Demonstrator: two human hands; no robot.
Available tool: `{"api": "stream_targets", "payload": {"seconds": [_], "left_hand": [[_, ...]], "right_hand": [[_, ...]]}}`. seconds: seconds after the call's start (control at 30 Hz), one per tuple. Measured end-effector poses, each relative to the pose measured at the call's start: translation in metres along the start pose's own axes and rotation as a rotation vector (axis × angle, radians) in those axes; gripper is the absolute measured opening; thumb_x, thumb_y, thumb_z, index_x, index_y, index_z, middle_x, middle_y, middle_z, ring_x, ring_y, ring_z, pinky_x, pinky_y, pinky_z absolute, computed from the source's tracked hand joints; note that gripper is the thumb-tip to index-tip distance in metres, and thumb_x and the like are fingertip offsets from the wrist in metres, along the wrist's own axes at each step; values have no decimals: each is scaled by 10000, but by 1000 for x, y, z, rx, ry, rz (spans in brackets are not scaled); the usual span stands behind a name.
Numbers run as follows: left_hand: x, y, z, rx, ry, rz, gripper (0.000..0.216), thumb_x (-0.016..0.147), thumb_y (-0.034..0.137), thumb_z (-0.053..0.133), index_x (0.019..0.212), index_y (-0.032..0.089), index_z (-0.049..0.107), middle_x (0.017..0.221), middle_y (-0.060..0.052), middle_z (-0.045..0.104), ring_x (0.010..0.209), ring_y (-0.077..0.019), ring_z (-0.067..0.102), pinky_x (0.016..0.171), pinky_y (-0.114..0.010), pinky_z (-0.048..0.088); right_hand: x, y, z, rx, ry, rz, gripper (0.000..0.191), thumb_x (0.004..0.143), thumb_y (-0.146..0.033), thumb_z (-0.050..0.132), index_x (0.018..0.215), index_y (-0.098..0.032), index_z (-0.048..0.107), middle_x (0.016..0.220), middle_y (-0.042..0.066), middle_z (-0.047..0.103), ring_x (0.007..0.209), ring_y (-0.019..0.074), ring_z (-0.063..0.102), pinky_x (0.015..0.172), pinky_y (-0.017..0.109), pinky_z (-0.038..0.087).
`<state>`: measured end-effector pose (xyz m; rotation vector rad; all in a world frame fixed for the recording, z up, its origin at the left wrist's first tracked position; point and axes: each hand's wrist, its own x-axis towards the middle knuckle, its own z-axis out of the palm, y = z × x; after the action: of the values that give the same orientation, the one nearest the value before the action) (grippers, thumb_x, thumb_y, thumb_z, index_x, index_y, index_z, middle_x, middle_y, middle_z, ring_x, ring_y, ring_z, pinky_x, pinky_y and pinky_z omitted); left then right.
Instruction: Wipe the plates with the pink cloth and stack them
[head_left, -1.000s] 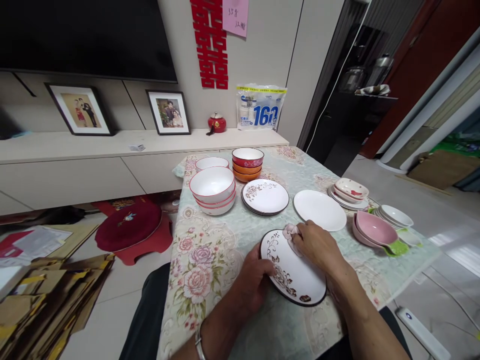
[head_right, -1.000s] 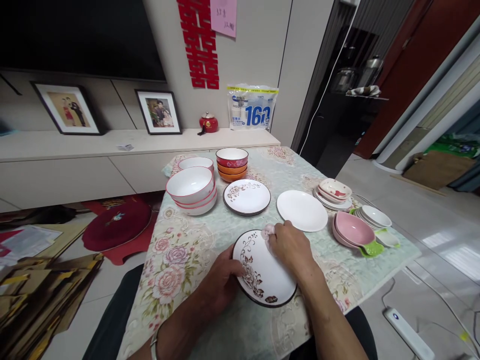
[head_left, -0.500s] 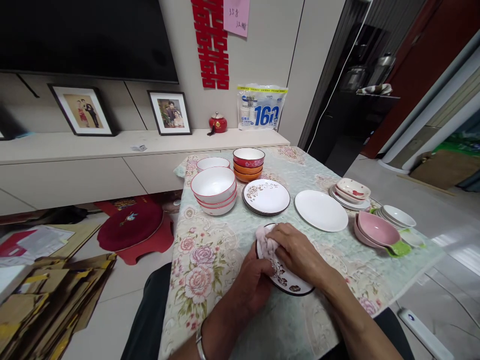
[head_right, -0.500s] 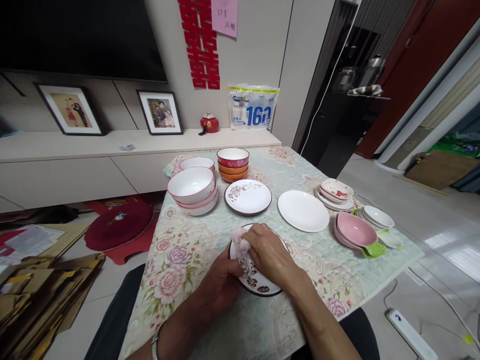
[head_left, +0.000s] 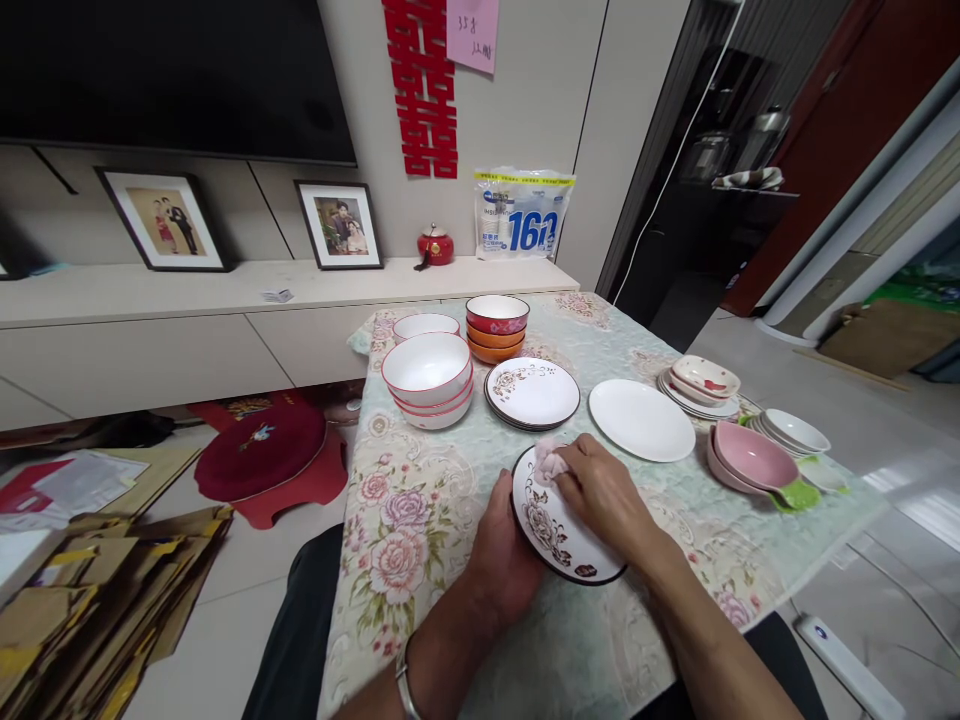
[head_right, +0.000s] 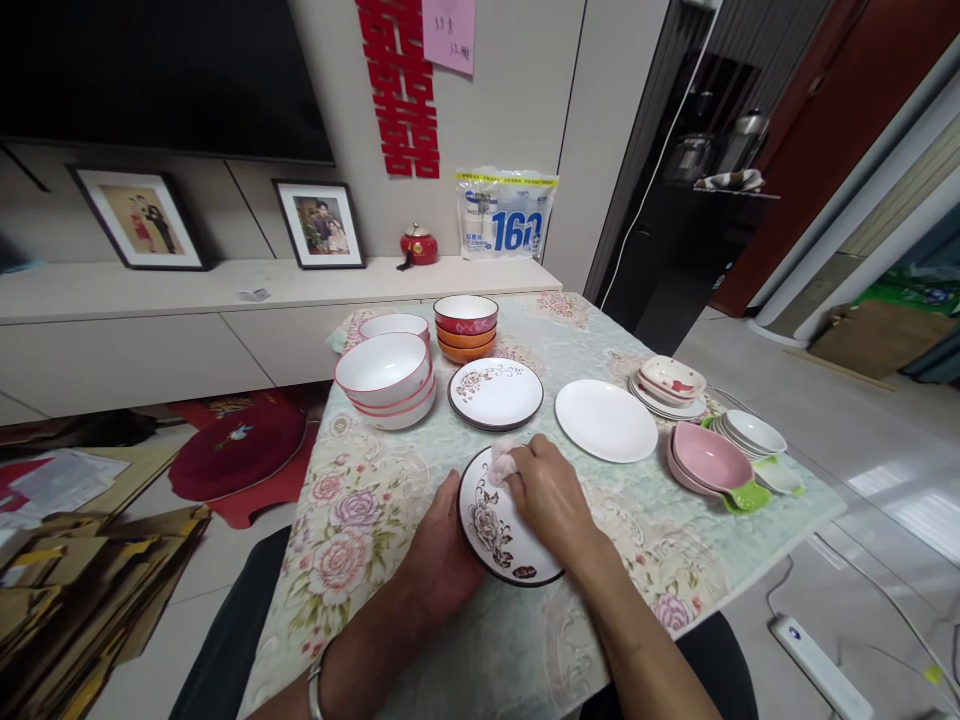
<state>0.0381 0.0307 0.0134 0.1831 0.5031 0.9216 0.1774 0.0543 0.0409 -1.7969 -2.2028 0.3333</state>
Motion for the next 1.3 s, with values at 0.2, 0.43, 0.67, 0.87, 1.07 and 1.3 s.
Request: {"api": "stream_targets", "payload": {"seconds": [0.2,0.43,0.67,0.87,1.07,1.3], "left_hand": [[0,3,-2,-69,3,-73,589,928,546,414,1211,93,662,1066,-155,756,1141,-325,638,978,-454,463],[1,1,-2,-27,-67,-17,609,882,599,473,1230,136,662,1157,-141,740,1157,-322,627,973,-444,465],[-1,4,-2,-87,-41,-24,558,843,598,549,1155,153,674,1105,-131,744,1122,-335,639,981,-463,457],[-3,8,-1,-111,-13,-66,629,896,595,446,1216,90,643,1140,-174,724,1147,-357,627,977,-478,459],[1,5,0,-69,-50,-51,606,932,552,391,1209,85,662,1081,-166,752,1149,-343,627,975,-474,467],[0,2,5,-30,54,-30,457,917,447,494,1207,138,665,1119,-123,755,1126,-300,652,990,-425,473]], "right_hand": [[-10,-4,-15,346,-259,-318,295,770,-55,575,956,-239,712,930,5,594,886,161,568,780,248,413],[-4,16,-13,230,-169,-31,196,820,-150,555,922,-195,717,893,33,623,829,182,577,750,270,412],[-1,-10,6,347,-74,-242,311,818,-96,575,1081,-216,688,997,46,608,943,187,575,843,285,434],[-13,5,-21,502,-423,-328,405,734,-18,584,1006,-262,759,968,0,646,935,164,608,845,262,452],[-18,20,-29,476,-518,-270,425,706,-12,597,991,-271,778,965,-10,676,945,174,623,864,269,451],[-3,7,2,332,-49,-181,288,877,-101,541,1020,-255,739,949,32,603,898,174,584,792,261,436]]}}
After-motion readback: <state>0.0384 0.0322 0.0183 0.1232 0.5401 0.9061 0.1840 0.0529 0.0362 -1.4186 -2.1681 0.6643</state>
